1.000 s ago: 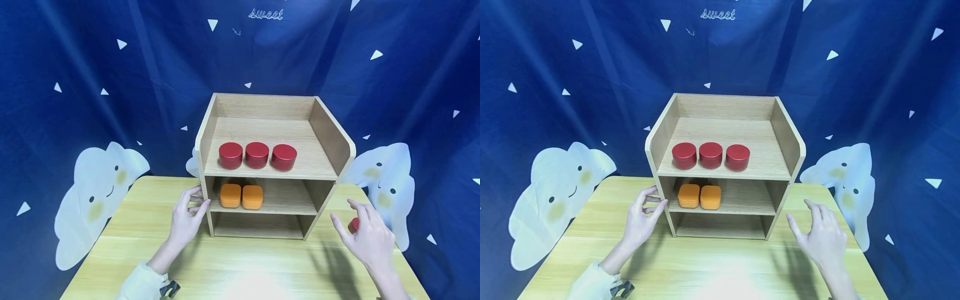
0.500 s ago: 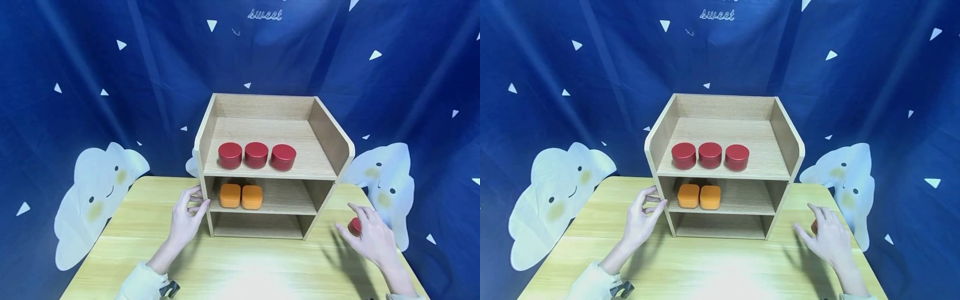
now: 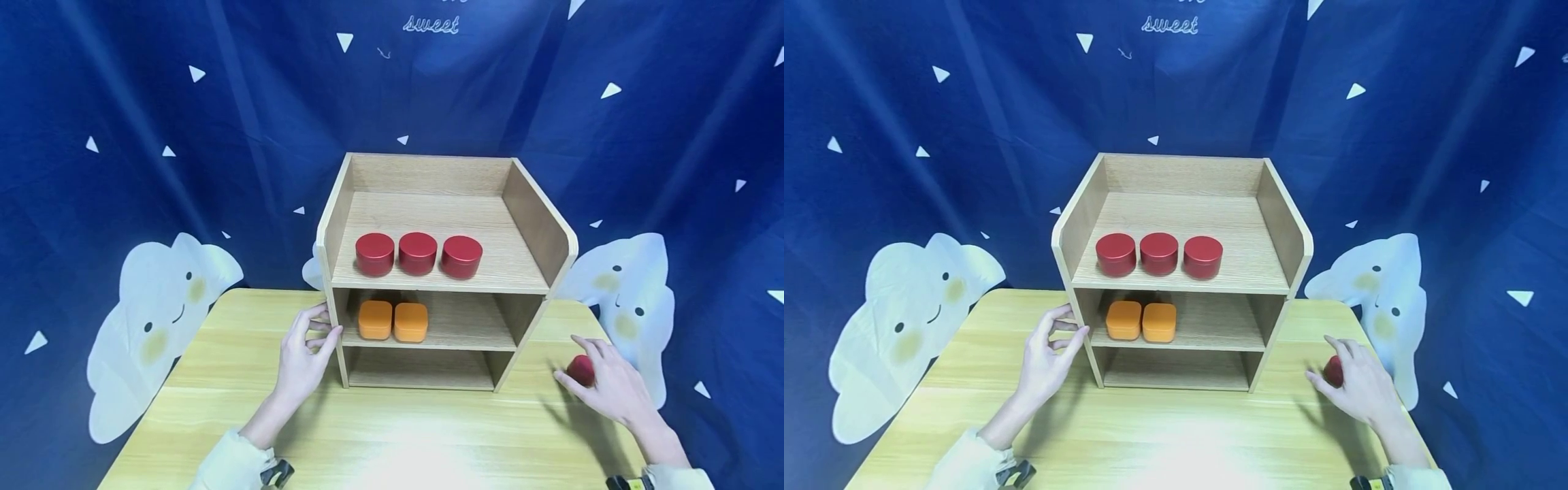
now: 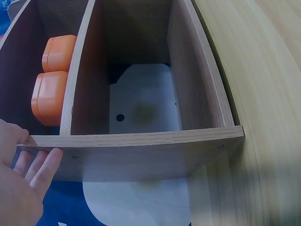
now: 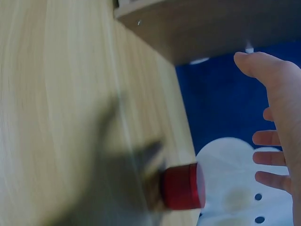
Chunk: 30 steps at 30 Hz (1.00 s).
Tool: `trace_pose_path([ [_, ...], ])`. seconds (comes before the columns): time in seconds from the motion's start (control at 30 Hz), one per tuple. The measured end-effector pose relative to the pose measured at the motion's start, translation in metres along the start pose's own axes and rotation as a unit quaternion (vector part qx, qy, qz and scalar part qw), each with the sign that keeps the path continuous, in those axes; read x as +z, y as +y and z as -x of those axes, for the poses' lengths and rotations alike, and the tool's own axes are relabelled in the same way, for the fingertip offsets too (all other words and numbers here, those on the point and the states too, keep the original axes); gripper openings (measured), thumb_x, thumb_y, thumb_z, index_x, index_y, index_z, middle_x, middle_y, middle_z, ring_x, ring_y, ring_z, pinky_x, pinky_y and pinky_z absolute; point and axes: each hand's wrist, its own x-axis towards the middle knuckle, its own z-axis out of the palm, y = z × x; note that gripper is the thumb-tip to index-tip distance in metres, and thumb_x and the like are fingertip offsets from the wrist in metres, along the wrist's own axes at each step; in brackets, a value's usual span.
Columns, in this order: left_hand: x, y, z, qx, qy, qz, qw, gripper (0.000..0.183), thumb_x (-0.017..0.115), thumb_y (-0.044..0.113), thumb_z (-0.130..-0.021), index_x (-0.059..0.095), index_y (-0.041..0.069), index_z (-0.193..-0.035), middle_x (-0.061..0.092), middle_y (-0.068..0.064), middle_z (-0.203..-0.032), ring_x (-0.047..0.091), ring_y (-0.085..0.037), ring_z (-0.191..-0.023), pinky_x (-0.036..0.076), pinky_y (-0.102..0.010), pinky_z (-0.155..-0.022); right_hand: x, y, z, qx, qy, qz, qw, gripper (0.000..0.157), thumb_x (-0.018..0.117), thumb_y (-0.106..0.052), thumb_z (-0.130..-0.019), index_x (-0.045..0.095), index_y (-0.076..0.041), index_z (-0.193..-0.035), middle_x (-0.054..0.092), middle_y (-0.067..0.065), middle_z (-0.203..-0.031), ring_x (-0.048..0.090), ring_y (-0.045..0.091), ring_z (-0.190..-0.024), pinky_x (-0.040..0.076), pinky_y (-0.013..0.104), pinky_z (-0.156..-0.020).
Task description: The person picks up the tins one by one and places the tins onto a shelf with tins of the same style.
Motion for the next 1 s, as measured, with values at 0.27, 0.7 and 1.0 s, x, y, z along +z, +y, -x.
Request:
trace_pose_path([
  [0.27, -0.001, -0.001, 0.000, 0.002, -0.002, -0.001, 1.0000, 0.041, 0.077, -0.004, -0.092, 0.063, -0.002, -0.130, 0.070, -0.016, -0.112, 0.067, -0.007, -0.091, 0.068, -0.020, -0.070, 0.009, 0.022, 0.003, 0.001, -0.012, 0.012, 1.000, 0.087, 0.089, -0.050, -0.076, 0.056, 0.000, -0.139, 0.064, 0.028, -0.128, 0.066, 0.052, -0.102, 0.058, 0.068, -0.076],
  [0.7, -0.001, -0.003, 0.000, 0.005, -0.002, -0.001, 1.0000, 0.040, 0.077, -0.003, -0.092, 0.064, -0.001, -0.130, 0.070, -0.015, -0.113, 0.071, -0.021, -0.089, 0.069, -0.021, -0.069, 0.018, 0.050, 0.009, 0.020, -0.051, 0.026, 0.998, 0.084, 0.086, -0.055, -0.080, 0.060, 0.005, -0.132, 0.065, 0.032, -0.123, 0.067, 0.049, -0.098, 0.059, 0.065, -0.076],
  [1.0, -0.001, -0.004, 0.000, 0.006, -0.001, 0.000, 1.0000, 0.041, 0.077, -0.003, -0.092, 0.063, -0.001, -0.130, 0.070, -0.015, -0.113, 0.069, -0.013, -0.091, 0.071, -0.027, -0.069, 0.024, 0.067, 0.016, 0.046, -0.070, 0.040, 0.996, 0.079, 0.083, -0.058, -0.083, 0.063, 0.004, -0.128, 0.067, 0.033, -0.115, 0.066, 0.053, -0.098, 0.058, 0.065, -0.072],
])
